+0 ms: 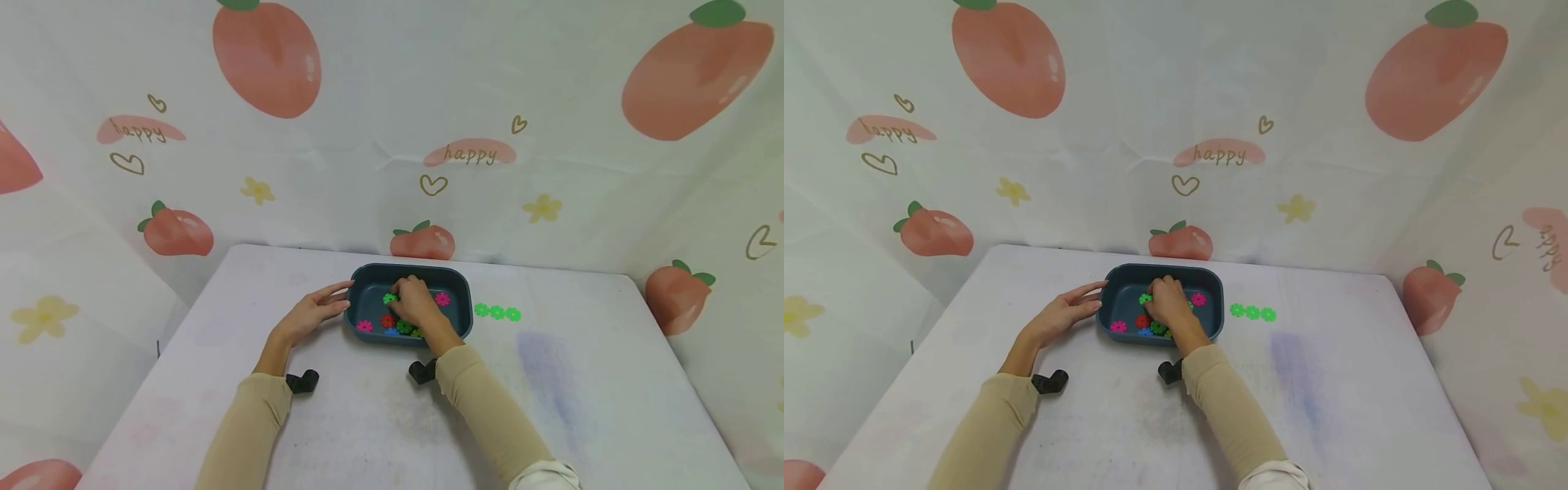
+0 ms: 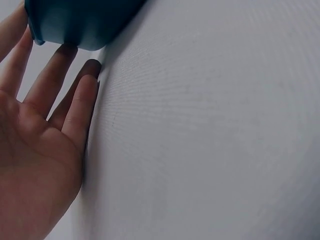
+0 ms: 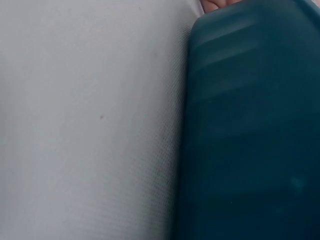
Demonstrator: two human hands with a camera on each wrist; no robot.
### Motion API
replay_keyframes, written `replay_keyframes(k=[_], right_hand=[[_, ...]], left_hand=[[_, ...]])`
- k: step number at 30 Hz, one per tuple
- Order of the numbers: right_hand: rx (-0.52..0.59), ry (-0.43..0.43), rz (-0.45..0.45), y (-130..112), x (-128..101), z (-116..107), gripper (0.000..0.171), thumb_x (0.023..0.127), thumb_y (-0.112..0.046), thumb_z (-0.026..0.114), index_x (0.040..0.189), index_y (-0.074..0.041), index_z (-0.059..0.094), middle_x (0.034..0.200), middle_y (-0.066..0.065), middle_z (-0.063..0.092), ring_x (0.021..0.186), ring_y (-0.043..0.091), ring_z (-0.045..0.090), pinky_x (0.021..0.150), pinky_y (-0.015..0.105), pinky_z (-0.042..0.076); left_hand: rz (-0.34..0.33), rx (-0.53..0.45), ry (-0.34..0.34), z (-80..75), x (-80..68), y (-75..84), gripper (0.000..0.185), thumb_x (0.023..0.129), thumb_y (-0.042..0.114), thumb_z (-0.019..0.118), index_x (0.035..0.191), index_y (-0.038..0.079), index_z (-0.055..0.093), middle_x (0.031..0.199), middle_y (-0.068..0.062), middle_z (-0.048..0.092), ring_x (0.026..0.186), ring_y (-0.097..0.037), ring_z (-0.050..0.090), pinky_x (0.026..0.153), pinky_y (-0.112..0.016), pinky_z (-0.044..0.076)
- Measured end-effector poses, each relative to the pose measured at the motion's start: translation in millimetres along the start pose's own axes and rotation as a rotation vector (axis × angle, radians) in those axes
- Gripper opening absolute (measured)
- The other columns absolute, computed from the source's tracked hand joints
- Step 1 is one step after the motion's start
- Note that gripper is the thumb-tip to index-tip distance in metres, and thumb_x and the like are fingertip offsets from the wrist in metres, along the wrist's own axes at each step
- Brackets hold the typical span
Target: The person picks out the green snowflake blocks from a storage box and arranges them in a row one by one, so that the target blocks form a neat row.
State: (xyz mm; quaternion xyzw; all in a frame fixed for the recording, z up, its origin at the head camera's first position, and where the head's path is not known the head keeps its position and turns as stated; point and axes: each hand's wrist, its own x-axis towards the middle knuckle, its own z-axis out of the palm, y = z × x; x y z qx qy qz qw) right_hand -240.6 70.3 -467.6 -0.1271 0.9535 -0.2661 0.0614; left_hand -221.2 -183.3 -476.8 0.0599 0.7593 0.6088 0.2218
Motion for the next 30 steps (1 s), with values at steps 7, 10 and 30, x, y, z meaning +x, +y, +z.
replay_keyframes(k=[7, 10, 30], right_hand=[[0.045, 0.002, 0.007, -0.1, -2.1, -0.5, 0.024, 0.086, -0.023, 0.073, 0.103, -0.012, 0.060, 0.101, 0.006, 0.057, 0.098, 0.023, 0.051, 0.083, 0.034, 0.048], [0.105, 0.011, -0.010, -1.4, -4.0, 0.7, 0.019, 0.086, -0.022, 0.072, 0.096, -0.013, 0.058, 0.088, 0.002, 0.060, 0.084, 0.018, 0.054, 0.073, 0.029, 0.048], [0.465, 0.201, -0.102, -14.1, -25.1, -23.3, 0.013, 0.089, -0.021, 0.069, 0.094, -0.012, 0.062, 0.080, 0.002, 0.066, 0.067, 0.010, 0.061, 0.060, 0.024, 0.050]], left_hand=[[0.009, 0.027, 0.013, 0.4, 3.1, -6.0, 0.058, 0.084, 0.046, 0.069, 0.138, 0.037, 0.048, 0.147, 0.000, 0.047, 0.138, -0.019, 0.041, 0.117, -0.048, 0.028], [0.012, 0.034, 0.013, 1.3, 1.7, -6.1, 0.060, 0.083, 0.048, 0.069, 0.138, 0.037, 0.048, 0.146, 0.001, 0.048, 0.138, -0.018, 0.042, 0.117, -0.047, 0.030], [0.022, 0.016, -0.001, 0.0, 1.1, -6.2, 0.055, 0.090, 0.036, 0.066, 0.141, 0.034, 0.045, 0.151, -0.005, 0.040, 0.144, -0.022, 0.032, 0.118, -0.049, 0.028]])
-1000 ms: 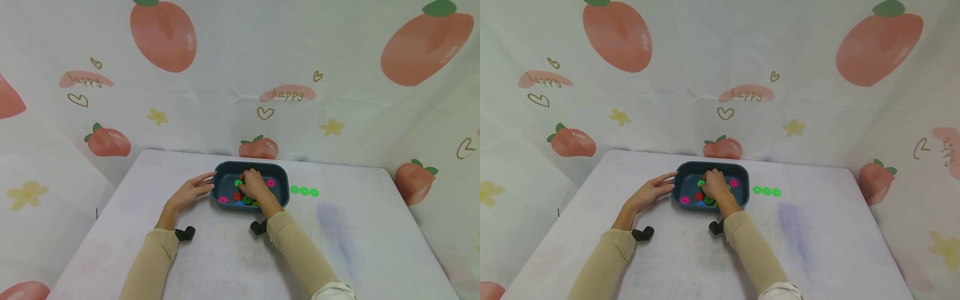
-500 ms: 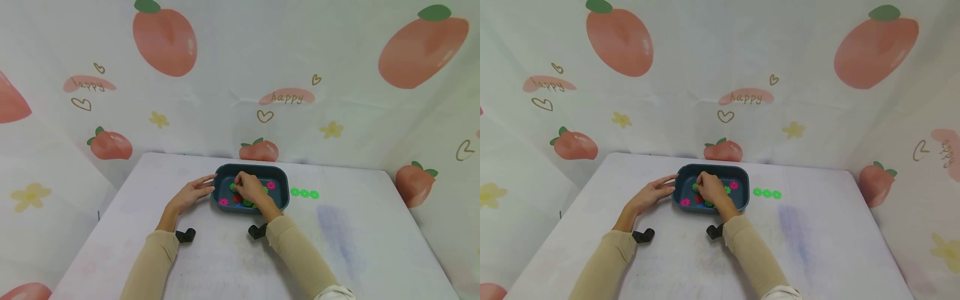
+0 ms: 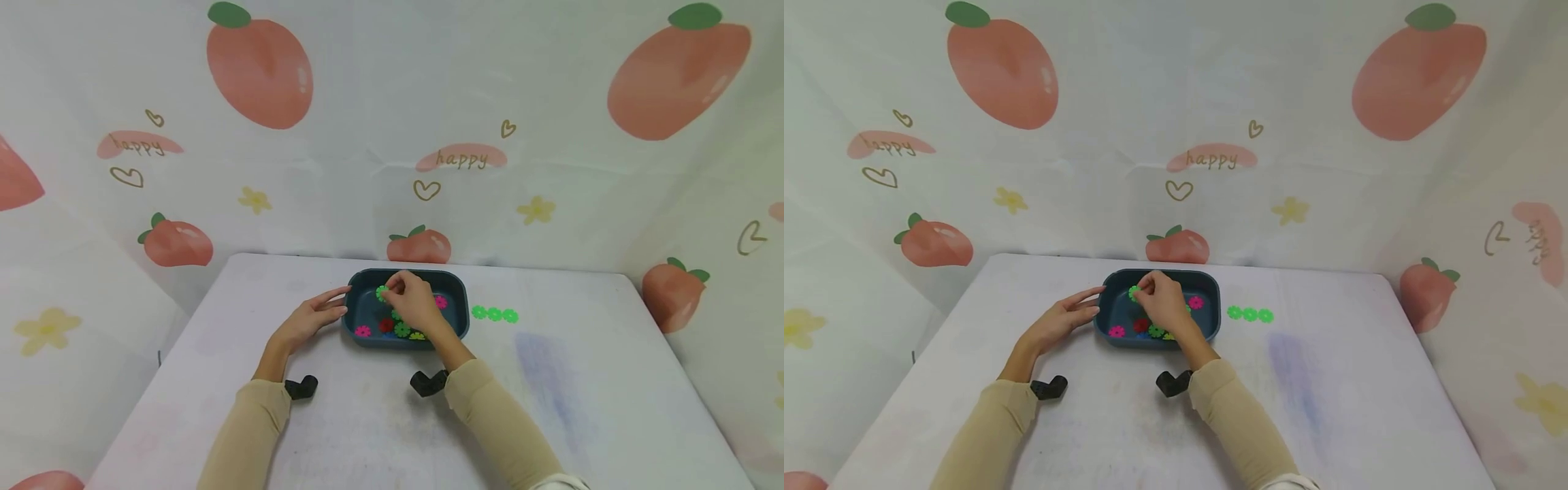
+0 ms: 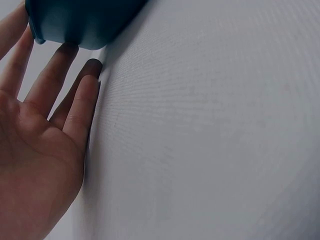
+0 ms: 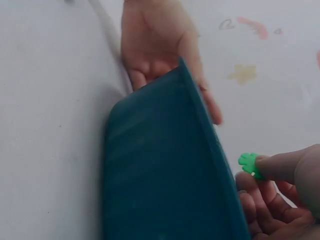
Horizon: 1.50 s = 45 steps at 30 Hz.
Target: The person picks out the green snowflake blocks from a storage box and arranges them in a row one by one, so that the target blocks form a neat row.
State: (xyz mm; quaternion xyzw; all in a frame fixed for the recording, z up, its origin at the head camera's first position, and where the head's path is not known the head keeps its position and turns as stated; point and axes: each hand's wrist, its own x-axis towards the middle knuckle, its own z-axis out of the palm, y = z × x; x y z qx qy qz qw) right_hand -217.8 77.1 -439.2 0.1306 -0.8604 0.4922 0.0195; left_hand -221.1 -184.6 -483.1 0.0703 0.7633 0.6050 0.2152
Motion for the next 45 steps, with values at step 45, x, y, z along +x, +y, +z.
replay_keyframes(k=[45], right_hand=[[0.134, 0.353, 0.205, 58.8, -39.9, -102.7, 0.024, 0.089, -0.028, 0.068, 0.108, -0.014, 0.066, 0.096, 0.007, 0.067, 0.080, 0.006, 0.062, 0.065, 0.017, 0.053]], left_hand=[[0.017, -0.001, 0.008, 0.2, -1.4, 2.0, 0.056, 0.086, 0.043, 0.068, 0.138, 0.037, 0.048, 0.147, 0.002, 0.046, 0.138, -0.018, 0.042, 0.116, -0.047, 0.031]])
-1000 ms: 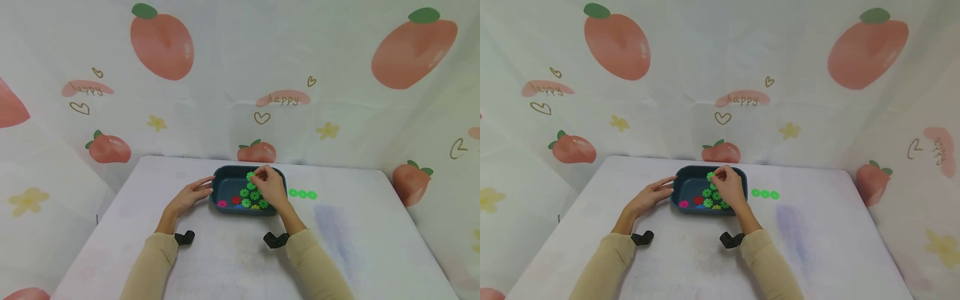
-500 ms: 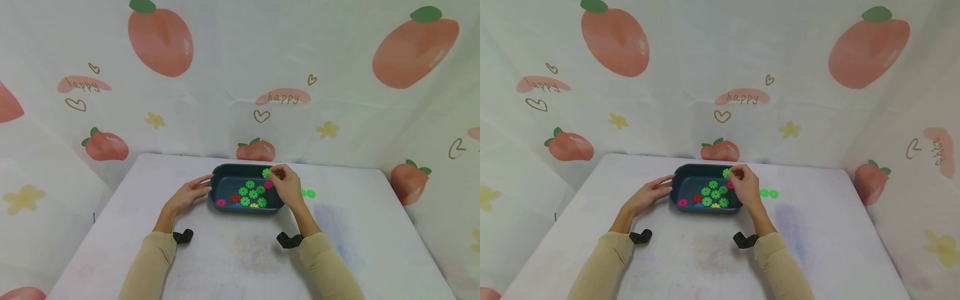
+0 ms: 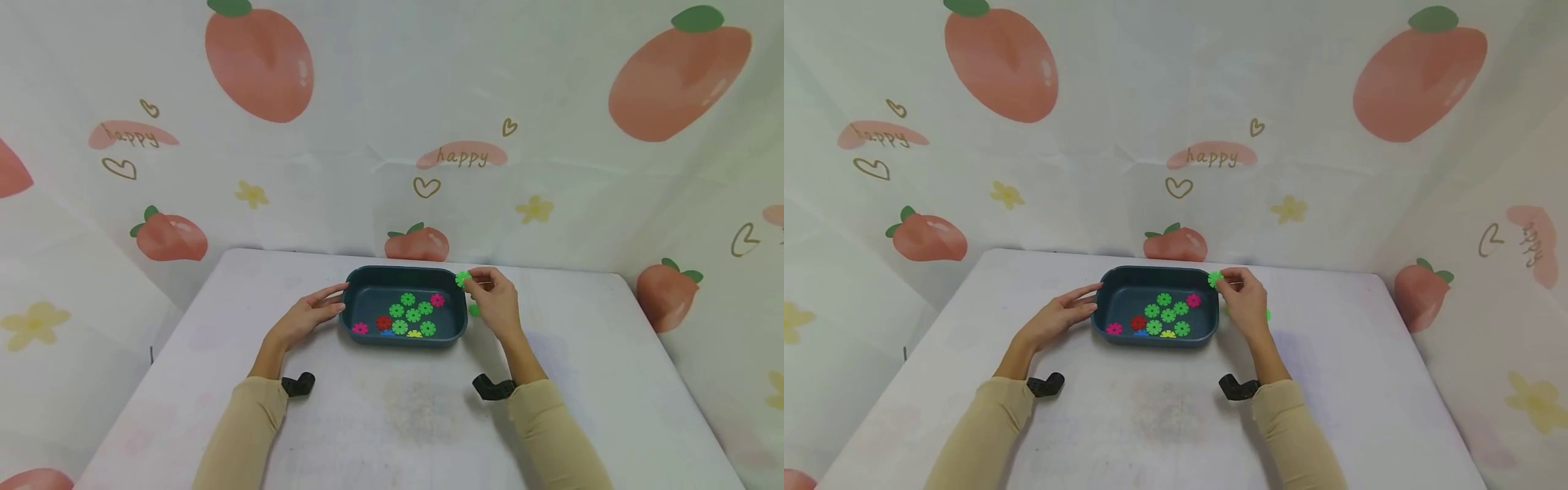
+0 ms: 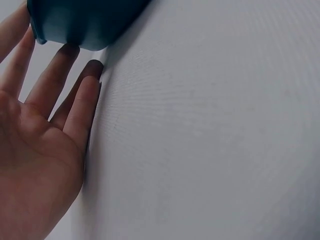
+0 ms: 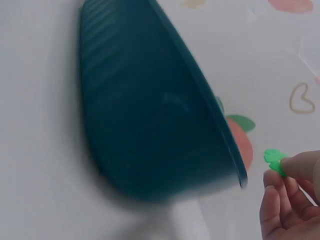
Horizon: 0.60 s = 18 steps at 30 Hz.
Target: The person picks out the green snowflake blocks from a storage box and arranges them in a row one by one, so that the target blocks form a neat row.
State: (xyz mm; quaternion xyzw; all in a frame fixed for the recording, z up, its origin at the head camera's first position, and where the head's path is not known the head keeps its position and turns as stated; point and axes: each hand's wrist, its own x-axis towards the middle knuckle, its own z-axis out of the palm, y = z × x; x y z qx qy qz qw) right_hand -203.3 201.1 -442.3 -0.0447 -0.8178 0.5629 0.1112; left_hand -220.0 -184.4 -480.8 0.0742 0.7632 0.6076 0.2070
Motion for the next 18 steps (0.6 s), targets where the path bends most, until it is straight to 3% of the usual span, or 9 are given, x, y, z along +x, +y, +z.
replay_keyframes(k=[13, 18], right_hand=[[-0.166, 0.026, 0.079, 34.5, -3.4, -45.3, 0.029, 0.092, -0.033, 0.064, 0.115, -0.015, 0.065, 0.103, 0.005, 0.067, 0.081, -0.004, 0.059, 0.064, 0.014, 0.050], [-0.210, 0.037, 0.111, 45.7, -4.0, -60.1, 0.030, 0.092, -0.032, 0.063, 0.115, -0.015, 0.066, 0.105, 0.004, 0.066, 0.079, -0.009, 0.058, 0.063, 0.014, 0.049]], left_hand=[[-0.031, 0.016, 0.001, 0.3, 0.4, 2.3, 0.055, 0.088, 0.040, 0.067, 0.139, 0.037, 0.047, 0.153, 0.001, 0.038, 0.141, -0.022, 0.036, 0.118, -0.047, 0.028], [-0.046, 0.000, -0.004, 1.0, -5.6, 13.2, 0.057, 0.089, 0.036, 0.068, 0.141, 0.031, 0.047, 0.152, -0.002, 0.039, 0.141, -0.023, 0.038, 0.118, -0.047, 0.029]])
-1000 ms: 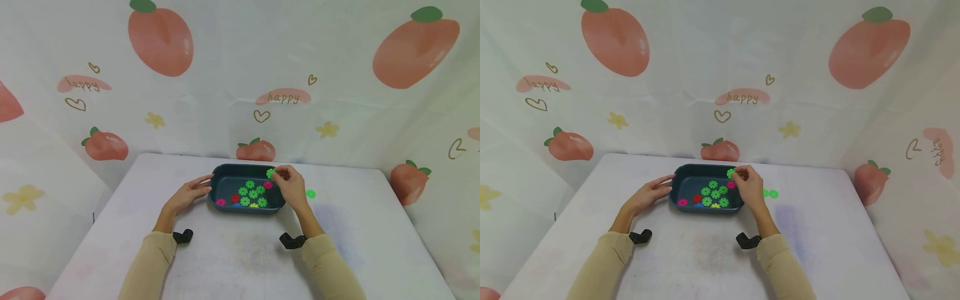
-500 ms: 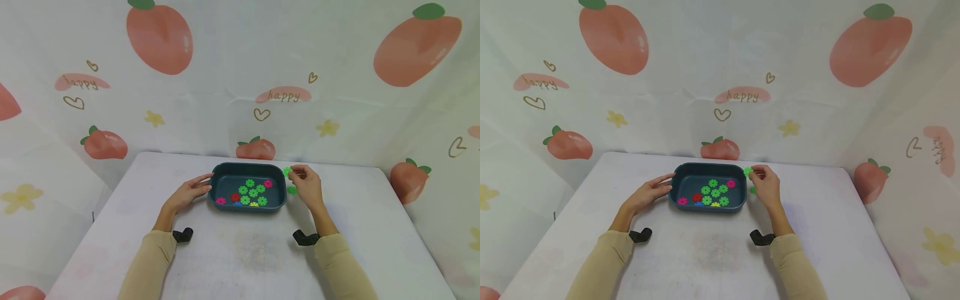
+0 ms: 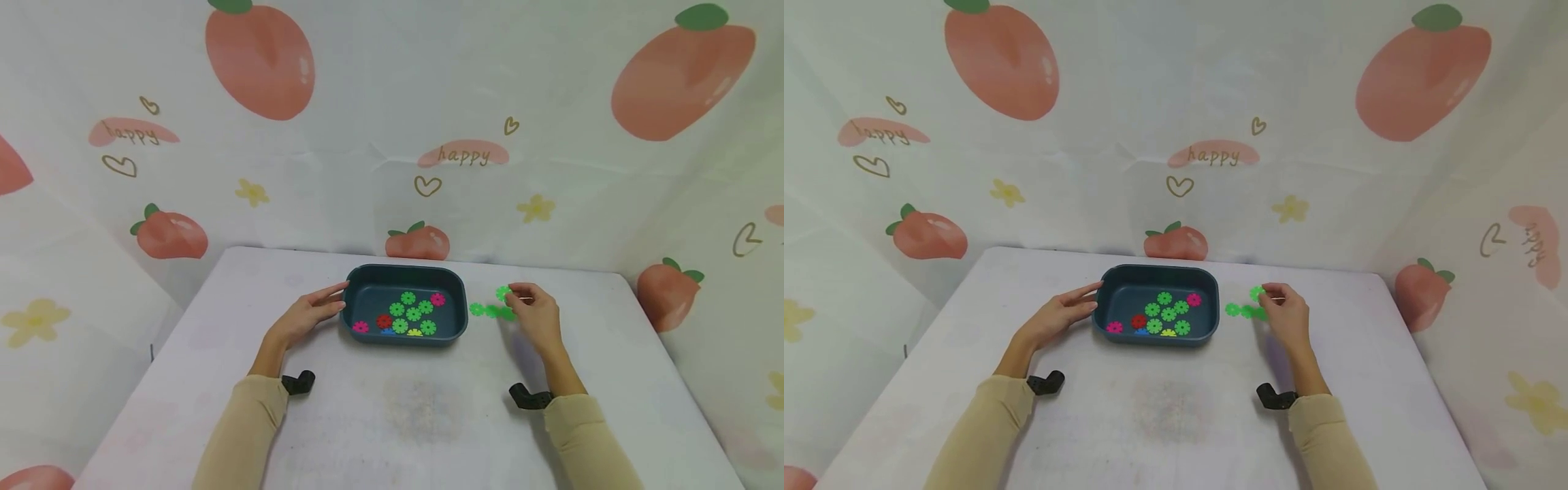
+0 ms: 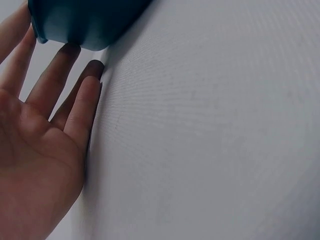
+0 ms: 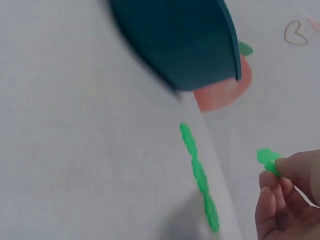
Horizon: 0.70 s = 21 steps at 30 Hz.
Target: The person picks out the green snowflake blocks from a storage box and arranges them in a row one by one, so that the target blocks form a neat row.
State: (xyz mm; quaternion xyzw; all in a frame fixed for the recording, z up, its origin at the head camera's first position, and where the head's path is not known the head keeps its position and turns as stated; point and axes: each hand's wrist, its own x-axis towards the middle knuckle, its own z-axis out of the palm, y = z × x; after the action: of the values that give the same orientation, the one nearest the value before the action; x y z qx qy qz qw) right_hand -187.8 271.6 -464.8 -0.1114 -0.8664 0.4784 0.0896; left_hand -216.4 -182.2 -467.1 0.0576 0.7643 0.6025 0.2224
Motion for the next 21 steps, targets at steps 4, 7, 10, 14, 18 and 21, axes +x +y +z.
replay_keyframes(k=[4, 7, 10, 14, 18, 21], right_hand=[[-0.053, -0.003, 0.024, 6.3, 1.0, -7.4, 0.029, 0.092, -0.030, 0.062, 0.116, -0.014, 0.066, 0.107, 0.008, 0.067, 0.078, -0.009, 0.056, 0.064, 0.014, 0.048], [-0.092, -0.022, 0.049, 10.6, 1.3, -12.2, 0.029, 0.093, -0.030, 0.060, 0.116, -0.013, 0.065, 0.108, 0.009, 0.066, 0.079, -0.006, 0.056, 0.065, 0.015, 0.048], [-0.127, -0.037, 0.066, 15.4, 1.4, -16.4, 0.029, 0.093, -0.028, 0.059, 0.116, -0.012, 0.065, 0.108, 0.010, 0.067, 0.079, -0.003, 0.056, 0.064, 0.017, 0.049], [-0.177, -0.024, 0.063, 20.2, 0.8, -22.0, 0.028, 0.093, -0.025, 0.059, 0.115, -0.010, 0.066, 0.106, 0.011, 0.067, 0.078, 0.001, 0.057, 0.062, 0.018, 0.049], [-0.224, -0.017, 0.051, 22.8, 0.1, -26.6, 0.028, 0.092, -0.022, 0.060, 0.114, -0.006, 0.066, 0.103, 0.014, 0.067, 0.076, 0.009, 0.056, 0.060, 0.020, 0.046], [-0.248, -0.023, 0.061, 26.2, 0.0, -27.4, 0.028, 0.092, -0.020, 0.059, 0.114, -0.004, 0.066, 0.102, 0.015, 0.067, 0.074, 0.012, 0.056, 0.060, 0.021, 0.045]], left_hand=[[0.012, -0.001, -0.010, 1.5, -5.6, 8.1, 0.059, 0.089, 0.035, 0.067, 0.143, 0.027, 0.045, 0.152, -0.006, 0.039, 0.141, -0.026, 0.038, 0.117, -0.048, 0.029], [0.008, -0.004, -0.017, 1.4, -5.5, 8.0, 0.059, 0.090, 0.035, 0.067, 0.143, 0.027, 0.044, 0.153, -0.006, 0.039, 0.141, -0.026, 0.037, 0.118, -0.048, 0.028], [-0.005, -0.011, -0.010, 0.2, -2.0, 2.6, 0.058, 0.089, 0.035, 0.067, 0.142, 0.031, 0.046, 0.152, -0.004, 0.039, 0.141, -0.024, 0.037, 0.118, -0.048, 0.027], [-0.005, -0.004, 0.002, -2.0, 5.2, -9.2, 0.057, 0.088, 0.039, 0.068, 0.141, 0.035, 0.046, 0.152, -0.002, 0.040, 0.141, -0.023, 0.037, 0.119, -0.048, 0.026], [0.006, 0.012, 0.011, -2.9, 7.7, -13.7, 0.057, 0.085, 0.045, 0.068, 0.138, 0.039, 0.047, 0.150, -0.001, 0.042, 0.140, -0.021, 0.039, 0.118, -0.048, 0.027], [0.018, 0.024, 0.010, -3.5, 7.6, -13.6, 0.058, 0.084, 0.047, 0.068, 0.138, 0.040, 0.048, 0.149, 0.000, 0.043, 0.139, -0.020, 0.040, 0.118, -0.047, 0.029]])
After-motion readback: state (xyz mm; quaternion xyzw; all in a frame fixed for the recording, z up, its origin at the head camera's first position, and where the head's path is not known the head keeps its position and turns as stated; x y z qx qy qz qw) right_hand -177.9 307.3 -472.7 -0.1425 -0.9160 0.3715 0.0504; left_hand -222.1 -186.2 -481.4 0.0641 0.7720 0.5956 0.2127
